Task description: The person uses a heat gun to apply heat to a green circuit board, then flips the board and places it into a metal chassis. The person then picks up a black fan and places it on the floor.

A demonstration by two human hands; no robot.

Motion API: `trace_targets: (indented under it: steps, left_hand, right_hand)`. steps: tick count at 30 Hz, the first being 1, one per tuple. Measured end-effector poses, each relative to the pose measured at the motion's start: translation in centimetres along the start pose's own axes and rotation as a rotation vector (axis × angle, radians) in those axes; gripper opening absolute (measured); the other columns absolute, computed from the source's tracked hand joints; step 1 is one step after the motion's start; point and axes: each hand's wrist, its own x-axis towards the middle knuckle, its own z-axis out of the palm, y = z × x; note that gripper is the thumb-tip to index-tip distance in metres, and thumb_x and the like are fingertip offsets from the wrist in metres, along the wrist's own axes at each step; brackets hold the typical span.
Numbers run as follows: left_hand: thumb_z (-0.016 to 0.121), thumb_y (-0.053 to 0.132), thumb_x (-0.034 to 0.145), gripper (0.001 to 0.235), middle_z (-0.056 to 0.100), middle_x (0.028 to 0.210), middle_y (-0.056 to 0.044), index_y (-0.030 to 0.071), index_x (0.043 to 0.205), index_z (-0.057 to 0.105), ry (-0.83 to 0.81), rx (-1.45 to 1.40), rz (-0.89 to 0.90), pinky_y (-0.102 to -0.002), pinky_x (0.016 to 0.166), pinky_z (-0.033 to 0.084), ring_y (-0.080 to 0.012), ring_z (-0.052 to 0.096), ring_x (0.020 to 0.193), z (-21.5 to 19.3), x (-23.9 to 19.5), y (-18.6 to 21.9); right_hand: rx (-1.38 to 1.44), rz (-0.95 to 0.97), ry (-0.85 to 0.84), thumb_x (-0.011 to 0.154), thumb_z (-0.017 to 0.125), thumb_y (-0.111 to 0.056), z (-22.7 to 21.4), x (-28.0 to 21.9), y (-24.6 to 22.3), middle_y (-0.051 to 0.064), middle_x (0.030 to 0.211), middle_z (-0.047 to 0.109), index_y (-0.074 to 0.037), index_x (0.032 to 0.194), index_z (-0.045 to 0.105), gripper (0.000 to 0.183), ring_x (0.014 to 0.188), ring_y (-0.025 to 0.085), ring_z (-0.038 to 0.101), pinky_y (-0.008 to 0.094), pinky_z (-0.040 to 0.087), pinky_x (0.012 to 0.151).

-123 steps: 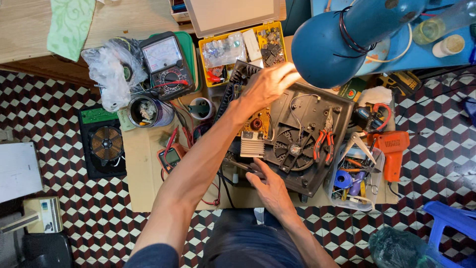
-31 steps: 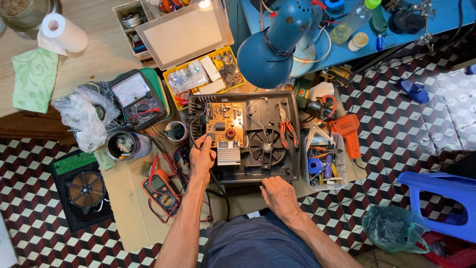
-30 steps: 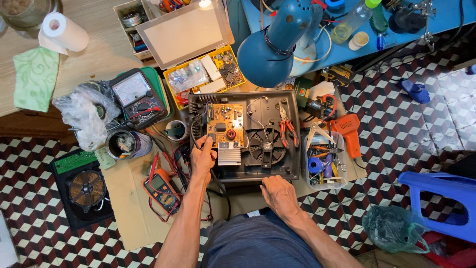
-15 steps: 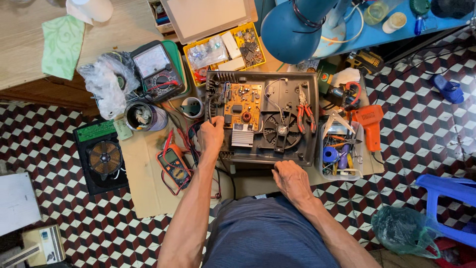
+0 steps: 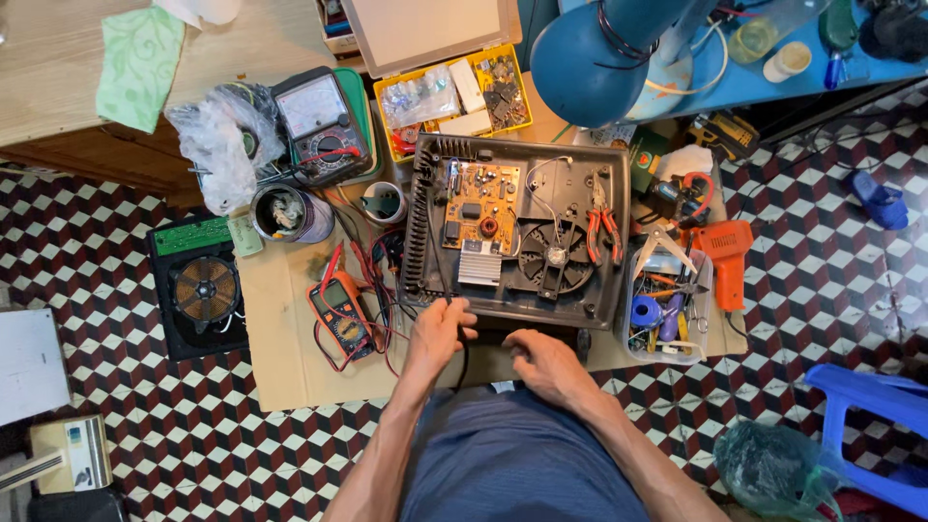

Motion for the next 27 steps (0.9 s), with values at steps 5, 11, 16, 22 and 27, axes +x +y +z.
trace_targets:
  steps: [5,11,16,22,27]
  left_hand:
    - [0.054,0.038,0.098,0.044,0.077,0.108,-0.015,0.001,0.121,0.063,-0.108,-0.252,-0.034,-0.031,0.068,0.060,-0.0210,0.077,0.087,1.4,-1.8,3.6]
    - [0.059,0.039,0.097,0.048,0.075,0.113,-0.013,0.002,0.127,0.062,-0.142,-0.505,0.032,-0.030,0.074,0.058,-0.0196,0.076,0.094,-0.4,-2.7,8.8]
    - [0.042,0.052,0.100,0.059,0.074,0.115,-0.010,0.006,0.131,0.060,-0.082,-0.775,0.182,-0.030,0.087,0.058,-0.0165,0.072,0.101,-1.7,-3.4,8.7]
    - [0.023,0.068,0.099,0.082,0.075,0.096,-0.007,0.001,0.111,0.069,-0.342,-0.507,0.244,-0.029,0.090,0.051,-0.0154,0.069,0.092,2.2,-9.3,-3.2]
    - [0.036,0.049,0.105,0.065,0.069,0.081,-0.007,-0.007,0.095,0.066,0.145,-0.491,0.121,-0.029,0.082,0.050,-0.0147,0.062,0.079,2.6,-14.5,-10.1]
  right_hand:
    - [0.247,-0.102,-0.356,0.085,0.067,-0.020,1.3,0.9,-1.3,0.013,0.126,0.060,-0.005,0.137,0.051,0.056,0.109,0.026,0.060,0.039,0.049,0.095]
    - [0.234,-0.029,-0.359,0.102,0.051,-0.026,-1.8,-1.0,-3.9,0.009,0.089,0.074,-0.001,0.105,0.065,0.029,0.083,0.019,0.070,0.036,0.057,0.080]
    - [0.435,-0.101,-0.298,0.104,0.051,-0.026,-3.7,-0.7,-9.4,0.007,0.083,0.076,0.001,0.100,0.067,0.031,0.074,0.014,0.070,0.029,0.059,0.070]
    - [0.738,-0.084,-0.270,0.101,0.052,-0.037,-6.4,5.4,-17.0,0.015,0.089,0.078,0.003,0.099,0.065,0.042,0.072,0.015,0.075,0.027,0.061,0.061]
    - [0.769,-0.207,-0.186,0.102,0.053,-0.039,-9.3,11.7,-21.8,0.021,0.088,0.077,0.005,0.105,0.065,0.046,0.064,0.019,0.069,0.029,0.052,0.050]
